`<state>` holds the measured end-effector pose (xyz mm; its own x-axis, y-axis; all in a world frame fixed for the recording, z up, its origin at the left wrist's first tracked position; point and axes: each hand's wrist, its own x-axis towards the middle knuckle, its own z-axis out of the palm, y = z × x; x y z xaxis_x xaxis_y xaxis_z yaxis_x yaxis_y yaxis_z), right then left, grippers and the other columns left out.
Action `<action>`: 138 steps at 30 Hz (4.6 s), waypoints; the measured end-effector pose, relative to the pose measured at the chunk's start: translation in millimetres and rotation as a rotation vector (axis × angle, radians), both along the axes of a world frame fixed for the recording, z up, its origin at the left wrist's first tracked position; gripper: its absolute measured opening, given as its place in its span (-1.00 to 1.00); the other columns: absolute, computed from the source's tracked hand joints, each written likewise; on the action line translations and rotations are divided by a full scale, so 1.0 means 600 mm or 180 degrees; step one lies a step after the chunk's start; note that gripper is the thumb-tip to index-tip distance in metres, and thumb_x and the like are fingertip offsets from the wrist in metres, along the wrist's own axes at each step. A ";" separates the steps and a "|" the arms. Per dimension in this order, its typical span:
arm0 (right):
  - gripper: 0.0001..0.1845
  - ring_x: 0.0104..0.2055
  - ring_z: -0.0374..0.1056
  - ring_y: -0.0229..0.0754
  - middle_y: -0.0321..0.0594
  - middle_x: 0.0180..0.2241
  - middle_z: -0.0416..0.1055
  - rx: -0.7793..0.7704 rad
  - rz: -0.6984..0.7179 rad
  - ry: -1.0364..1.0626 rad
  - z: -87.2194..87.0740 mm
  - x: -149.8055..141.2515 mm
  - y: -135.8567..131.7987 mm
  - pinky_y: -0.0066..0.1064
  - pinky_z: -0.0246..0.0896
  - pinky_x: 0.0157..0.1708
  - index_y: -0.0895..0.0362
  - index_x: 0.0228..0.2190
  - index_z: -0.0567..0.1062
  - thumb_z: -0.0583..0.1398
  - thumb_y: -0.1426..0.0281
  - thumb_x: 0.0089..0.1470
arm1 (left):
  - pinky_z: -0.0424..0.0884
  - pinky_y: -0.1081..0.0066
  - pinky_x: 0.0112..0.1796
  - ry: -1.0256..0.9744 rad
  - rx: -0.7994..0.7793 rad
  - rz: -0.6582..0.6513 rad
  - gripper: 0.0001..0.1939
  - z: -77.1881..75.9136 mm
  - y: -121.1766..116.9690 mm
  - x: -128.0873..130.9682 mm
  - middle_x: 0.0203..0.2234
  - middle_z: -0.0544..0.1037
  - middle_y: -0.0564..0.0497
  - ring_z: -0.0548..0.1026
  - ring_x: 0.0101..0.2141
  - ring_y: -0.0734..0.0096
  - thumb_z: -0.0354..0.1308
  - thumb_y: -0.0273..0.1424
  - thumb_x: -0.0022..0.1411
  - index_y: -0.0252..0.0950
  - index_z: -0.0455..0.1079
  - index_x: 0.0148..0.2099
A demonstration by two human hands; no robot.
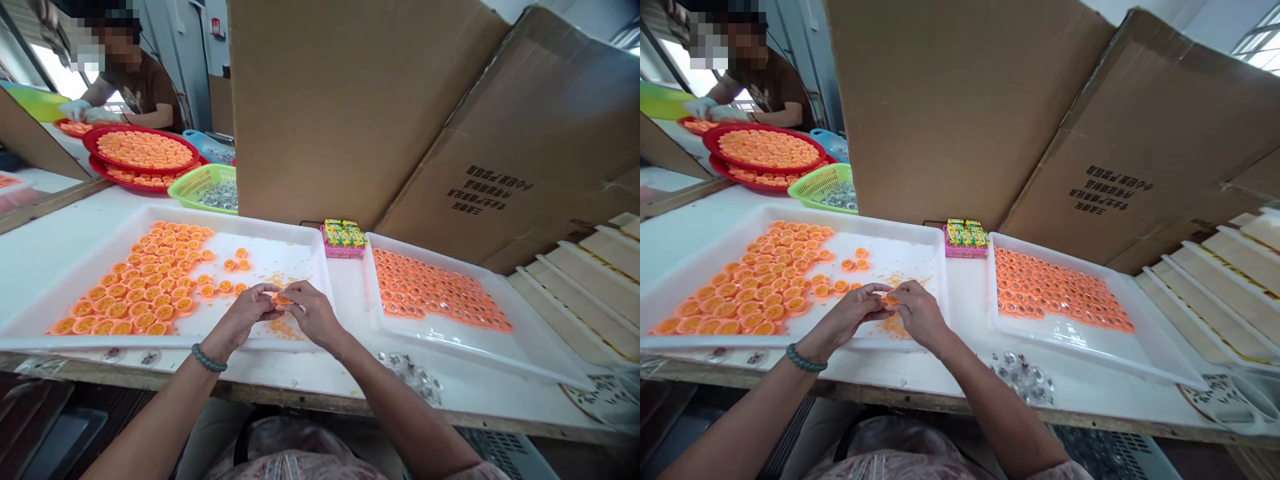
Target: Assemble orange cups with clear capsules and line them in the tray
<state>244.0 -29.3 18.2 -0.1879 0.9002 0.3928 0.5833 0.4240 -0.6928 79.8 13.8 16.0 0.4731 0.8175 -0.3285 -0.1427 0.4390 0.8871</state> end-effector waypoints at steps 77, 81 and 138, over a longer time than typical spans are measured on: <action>-0.91 -0.46 0.30 -0.29 -0.28 -0.52 0.44 -0.1207 -0.0798 -0.0511 0.023 0.075 -0.073 -0.50 0.09 -0.43 0.15 -0.49 0.45 0.17 0.45 0.02 | 0.43 0.36 -0.25 -0.0208 -0.0048 0.0134 -0.56 -0.008 -0.045 0.075 -0.49 0.51 0.08 0.53 -0.43 0.39 0.38 -0.34 -0.15 -0.29 0.28 -0.22; -0.91 -0.44 0.34 -0.25 -0.24 -0.49 0.48 -0.1260 -0.0555 -0.1082 0.029 0.057 -0.047 -0.49 0.08 -0.44 0.15 -0.53 0.47 0.20 0.51 -0.04 | 0.39 0.43 -0.34 -0.0207 0.0151 0.0189 -0.55 -0.009 -0.047 0.075 -0.50 0.52 0.07 0.49 -0.44 0.42 0.40 -0.41 -0.21 -0.31 0.30 -0.25; -0.76 -0.20 0.31 -0.17 -0.14 -0.26 0.39 0.0136 -0.0809 -0.0295 0.000 0.025 -0.036 -0.33 0.28 -0.18 0.11 -0.23 0.46 0.20 0.44 -0.02 | 0.40 0.38 -0.19 -0.0662 -0.0223 0.0443 -0.69 0.001 -0.046 0.070 -0.35 0.56 -0.05 0.47 -0.30 0.37 0.33 -0.31 -0.08 -0.33 0.51 -0.25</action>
<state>259.2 -50.9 18.4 0.0050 0.9061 0.4230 0.7347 0.2837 -0.6162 122.1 -14.0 16.8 0.4208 0.8582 -0.2940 -0.3822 0.4616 0.8005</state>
